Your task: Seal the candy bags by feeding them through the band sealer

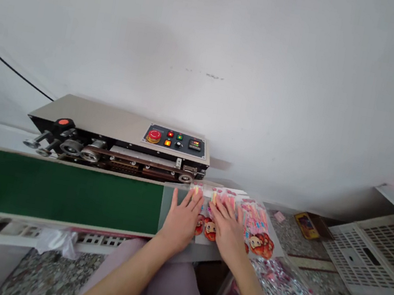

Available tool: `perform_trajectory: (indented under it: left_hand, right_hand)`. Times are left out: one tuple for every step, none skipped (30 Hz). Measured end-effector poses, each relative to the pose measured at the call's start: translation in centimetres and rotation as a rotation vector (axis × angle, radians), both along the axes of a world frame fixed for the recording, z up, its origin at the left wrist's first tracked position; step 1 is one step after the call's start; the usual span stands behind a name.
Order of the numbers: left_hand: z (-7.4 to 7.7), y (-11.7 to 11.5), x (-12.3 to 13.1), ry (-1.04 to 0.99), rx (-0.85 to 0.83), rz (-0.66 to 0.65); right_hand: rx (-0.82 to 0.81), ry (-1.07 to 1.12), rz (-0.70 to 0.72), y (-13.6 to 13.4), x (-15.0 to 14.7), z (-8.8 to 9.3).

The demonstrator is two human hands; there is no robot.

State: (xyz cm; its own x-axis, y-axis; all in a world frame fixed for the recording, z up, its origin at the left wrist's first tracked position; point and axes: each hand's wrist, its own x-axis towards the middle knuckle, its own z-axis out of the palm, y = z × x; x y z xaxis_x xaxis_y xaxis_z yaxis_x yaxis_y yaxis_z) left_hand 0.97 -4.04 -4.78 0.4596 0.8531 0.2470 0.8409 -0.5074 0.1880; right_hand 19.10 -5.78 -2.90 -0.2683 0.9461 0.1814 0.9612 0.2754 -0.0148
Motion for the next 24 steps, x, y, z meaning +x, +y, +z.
perform_trajectory:
  left_hand:
    - [0.0, 0.0, -0.4, 0.017, 0.006, 0.001]
    - [0.0, 0.1, -0.8, 0.035, 0.009, -0.002]
    - [0.0, 0.2, -1.2, 0.051, 0.010, -0.007]
    - [0.1, 0.2, -1.7, 0.068, 0.011, -0.010]
    - [0.1, 0.3, -2.3, 0.085, 0.010, -0.010]
    - [0.2, 0.4, -2.9, 0.102, 0.007, -0.007]
    - [0.3, 0.5, -3.6, 0.120, 0.003, 0.002]
    - [0.5, 0.6, -4.4, 0.136, -0.003, 0.016]
    - [0.7, 0.7, -5.1, 0.151, -0.009, 0.035]
    - [1.0, 0.8, -5.8, 0.163, -0.009, 0.056]
    - [1.4, 0.8, -6.4, 0.170, -0.004, 0.081]
    - [1.7, 0.9, -6.7, 0.172, 0.003, 0.107]
    - [2.1, 0.8, -6.8, 0.168, 0.011, 0.130]
    - [2.5, 0.7, -6.6, 0.159, 0.013, 0.137]
    - [2.7, 0.4, -6.0, 0.146, 0.008, 0.125]
    - [2.8, 0.2, -5.2, 0.128, -0.005, 0.090]
    - [2.8, -0.2, -4.1, 0.108, -0.021, 0.036]
    - [2.7, -0.5, -3.0, 0.087, -0.035, -0.029]
    - [2.4, -0.9, -2.0, 0.068, -0.045, -0.086]
    - [2.1, -1.2, -1.0, 0.054, -0.050, -0.121]
    - [1.7, -1.4, -0.3, 0.044, -0.053, -0.140]
    - [1.3, -1.6, 0.2, 0.038, -0.053, -0.145]
    - [1.0, -1.8, 0.4, 0.034, -0.051, -0.141]
    - [0.7, -1.8, 0.5, 0.030, -0.047, -0.136]
  right_hand:
    - [0.000, 0.014, 0.015, 0.1, -0.2, 0.0]
    - [0.001, 0.026, 0.030, 0.2, -0.5, 0.1]
    - [0.000, 0.039, 0.044, 0.3, -0.8, 0.1]
    - [-0.002, 0.053, 0.056, 0.3, -1.2, 0.1]
    - [-0.005, 0.068, 0.068, 0.3, -1.6, 0.1]
    - [-0.006, 0.082, 0.077, 0.3, -2.1, 0.2]
    - [-0.006, 0.094, 0.086, 0.3, -2.5, 0.2]
    - [-0.002, 0.105, 0.092, 0.2, -2.8, 0.3]
    - [0.005, 0.116, 0.095, 0.1, -3.0, 0.3]
    - [0.012, 0.125, 0.092, -0.1, -3.0, 0.4]
    - [0.019, 0.136, 0.080, -0.2, -3.0, 0.5]
    - [0.027, 0.149, 0.058, -0.3, -2.8, 0.7]
    - [0.033, 0.163, 0.032, -0.4, -2.6, 0.8]
    - [0.036, 0.178, 0.006, -0.3, -2.4, 1.0]
    - [0.038, 0.192, -0.014, 0.0, -2.2, 1.3]
    - [0.039, 0.203, -0.027, 0.4, -2.2, 1.5]
    - [0.040, 0.210, -0.033, 0.9, -2.2, 1.8]
    - [0.033, 0.210, -0.032, 1.7, -2.4, 2.0]
    - [0.022, 0.203, -0.029, 2.5, -2.7, 2.2]
    - [0.008, 0.194, -0.026, 3.4, -3.0, 2.4]
    - [-0.008, 0.183, -0.023, 4.3, -3.4, 2.5]
    - [-0.022, 0.173, -0.021, 5.1, -3.7, 2.5]
    - [-0.034, 0.165, -0.019, 5.8, -4.0, 2.6]
    - [-0.041, 0.158, -0.015, 6.4, -4.3, 2.7]
